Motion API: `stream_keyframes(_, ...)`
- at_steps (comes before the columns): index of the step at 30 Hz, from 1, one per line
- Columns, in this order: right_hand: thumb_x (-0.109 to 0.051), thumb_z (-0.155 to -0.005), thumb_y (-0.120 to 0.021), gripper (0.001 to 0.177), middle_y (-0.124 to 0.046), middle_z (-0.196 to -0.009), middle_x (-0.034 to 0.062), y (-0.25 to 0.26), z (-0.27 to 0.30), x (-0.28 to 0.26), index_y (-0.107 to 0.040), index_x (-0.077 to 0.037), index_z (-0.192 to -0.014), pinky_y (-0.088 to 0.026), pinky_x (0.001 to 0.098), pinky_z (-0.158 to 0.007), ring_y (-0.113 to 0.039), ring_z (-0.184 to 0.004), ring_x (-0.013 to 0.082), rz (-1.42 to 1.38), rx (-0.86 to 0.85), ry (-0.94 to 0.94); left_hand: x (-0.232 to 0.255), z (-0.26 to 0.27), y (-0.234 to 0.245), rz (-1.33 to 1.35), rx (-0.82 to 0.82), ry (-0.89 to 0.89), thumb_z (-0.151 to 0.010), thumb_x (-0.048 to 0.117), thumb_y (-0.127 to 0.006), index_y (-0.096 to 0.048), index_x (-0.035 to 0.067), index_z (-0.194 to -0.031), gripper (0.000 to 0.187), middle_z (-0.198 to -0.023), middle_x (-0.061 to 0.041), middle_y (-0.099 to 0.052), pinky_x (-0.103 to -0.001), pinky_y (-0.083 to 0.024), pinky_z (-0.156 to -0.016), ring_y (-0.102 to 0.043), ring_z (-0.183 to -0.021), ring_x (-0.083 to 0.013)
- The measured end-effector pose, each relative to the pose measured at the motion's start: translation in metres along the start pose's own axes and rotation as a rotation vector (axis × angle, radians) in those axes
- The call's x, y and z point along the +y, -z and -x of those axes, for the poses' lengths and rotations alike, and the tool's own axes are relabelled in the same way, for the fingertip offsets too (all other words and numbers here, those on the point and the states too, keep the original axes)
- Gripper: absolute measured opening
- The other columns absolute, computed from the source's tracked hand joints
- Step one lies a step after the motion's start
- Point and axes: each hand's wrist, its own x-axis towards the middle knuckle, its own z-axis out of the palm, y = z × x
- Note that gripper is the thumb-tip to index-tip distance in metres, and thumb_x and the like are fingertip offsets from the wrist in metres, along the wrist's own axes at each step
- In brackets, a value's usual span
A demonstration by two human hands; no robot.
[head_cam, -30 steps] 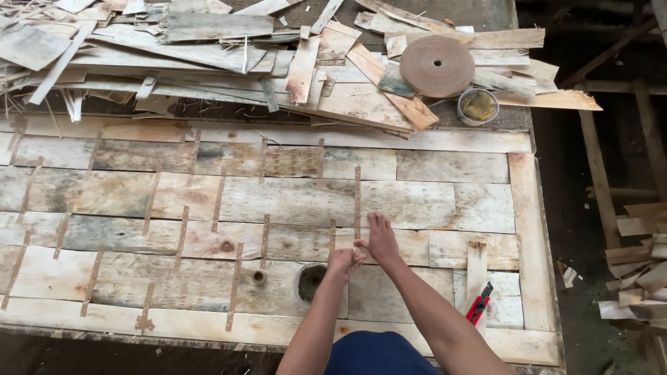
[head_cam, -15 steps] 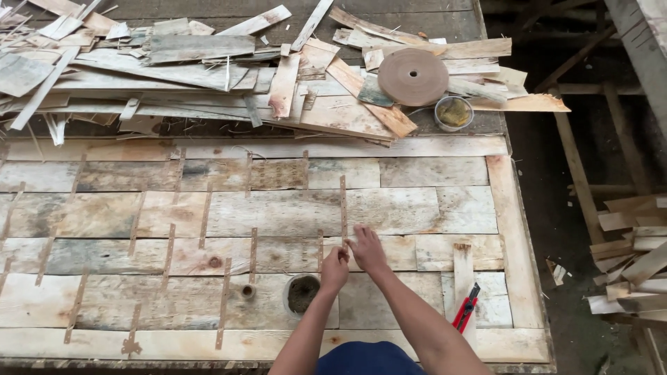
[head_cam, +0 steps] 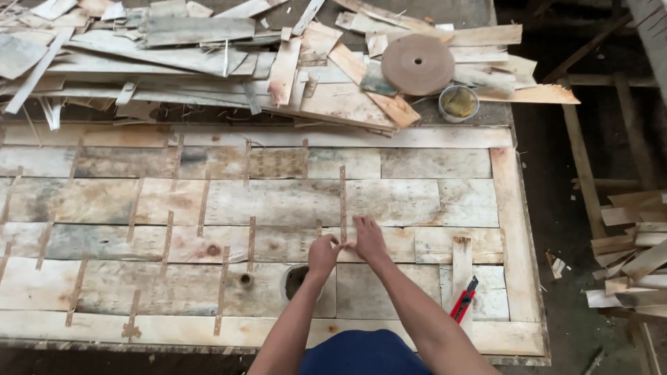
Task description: Applying glue to thin wooden strips and placing them into gaps on a wooden panel to repair or finish the surface.
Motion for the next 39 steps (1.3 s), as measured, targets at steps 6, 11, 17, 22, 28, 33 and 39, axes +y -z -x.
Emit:
stream_keyframes(6, -0.023, -0.100, -0.061, 0.049, -0.054, -0.132, 0.0110, -0.009, -0.004, 0.012, -0.043, -0.017, -0.145, -0.048, 0.0430, -0.106, -0.057, -0.123, 0.0318, 0.014, 0.072, 0.084, -0.003, -0.014, -0.021, -0.236, -0.079, -0.254, -0.102, 0.001, -0.048, -0.062, 0.005, -0.139, 0.039, -0.144, -0.015, -0.059, -0.044, -0.050, -0.109, -0.058, -0.134, -0.0302)
stream_keyframes(11, -0.013, -0.102, -0.052, 0.044, -0.052, -0.133, 0.0110, -0.015, -0.004, 0.017, -0.042, -0.017, -0.145, -0.048, 0.0403, -0.106, -0.057, -0.122, 0.0312, -0.005, 0.068, 0.104, 0.022, 0.011, -0.011, -0.507, -0.212, -0.266, -0.103, 0.001, -0.043, -0.046, 0.001, -0.152, 0.050, -0.166, -0.015, -0.035, -0.052, -0.030, -0.123, -0.032, -0.153, -0.0327)
stream_keyframes(17, -0.013, -0.104, -0.050, 0.034, -0.054, -0.129, 0.0116, -0.003, -0.003, 0.013, -0.052, -0.013, -0.138, -0.049, 0.0382, -0.103, -0.059, -0.119, 0.0304, 0.004, 0.061, 0.122, 0.029, 0.004, -0.008, -0.613, -0.245, -0.254, -0.103, 0.007, -0.045, -0.051, 0.005, -0.149, 0.046, -0.162, -0.011, -0.039, -0.053, -0.029, -0.122, -0.031, -0.153, -0.0293)
stream_keyframes(22, -0.020, -0.102, -0.055, 0.019, -0.063, -0.114, 0.0084, 0.000, -0.031, 0.034, -0.070, -0.014, -0.113, -0.055, 0.0364, -0.093, -0.065, -0.109, 0.0286, -0.100, 0.083, 0.100, 0.018, -0.010, -0.022, -0.608, -0.226, -0.332, -0.103, 0.008, -0.051, -0.067, 0.001, -0.127, 0.029, -0.148, -0.018, -0.050, -0.050, -0.037, -0.120, -0.040, -0.147, -0.0347)
stream_keyframes(28, -0.031, -0.088, -0.073, 0.012, -0.074, -0.093, 0.0083, 0.060, -0.108, 0.088, -0.080, -0.022, -0.091, -0.059, 0.0436, -0.088, -0.070, -0.098, 0.0325, -0.289, 0.262, -0.077, 0.020, -0.037, 0.004, -0.592, -0.051, -0.312, -0.101, 0.016, -0.057, -0.056, 0.009, -0.139, 0.038, -0.147, -0.015, -0.043, -0.046, -0.035, -0.116, -0.039, -0.144, -0.0309)
stream_keyframes(33, -0.026, -0.082, -0.074, 0.018, -0.078, -0.101, 0.0001, 0.163, -0.208, 0.139, -0.080, -0.028, -0.099, -0.054, 0.0418, -0.084, -0.072, -0.099, 0.0255, -0.337, 0.313, -0.271, -0.036, -0.107, -0.034, -0.526, 0.361, -0.465, -0.104, 0.024, -0.041, -0.044, 0.023, -0.150, 0.047, -0.168, -0.005, -0.024, -0.060, -0.027, -0.114, -0.023, -0.154, -0.0311)
stream_keyframes(39, -0.019, -0.083, -0.071, 0.026, -0.073, -0.108, 0.0160, 0.238, -0.308, 0.164, -0.077, -0.012, -0.106, -0.054, 0.0504, -0.086, -0.065, -0.108, 0.0365, -0.235, 0.444, -0.153, -0.031, -0.130, -0.009, -0.481, 0.531, -0.588, -0.096, 0.021, -0.049, -0.052, 0.021, -0.145, 0.050, -0.160, -0.005, -0.042, -0.049, -0.022, -0.120, -0.034, -0.150, -0.0251)
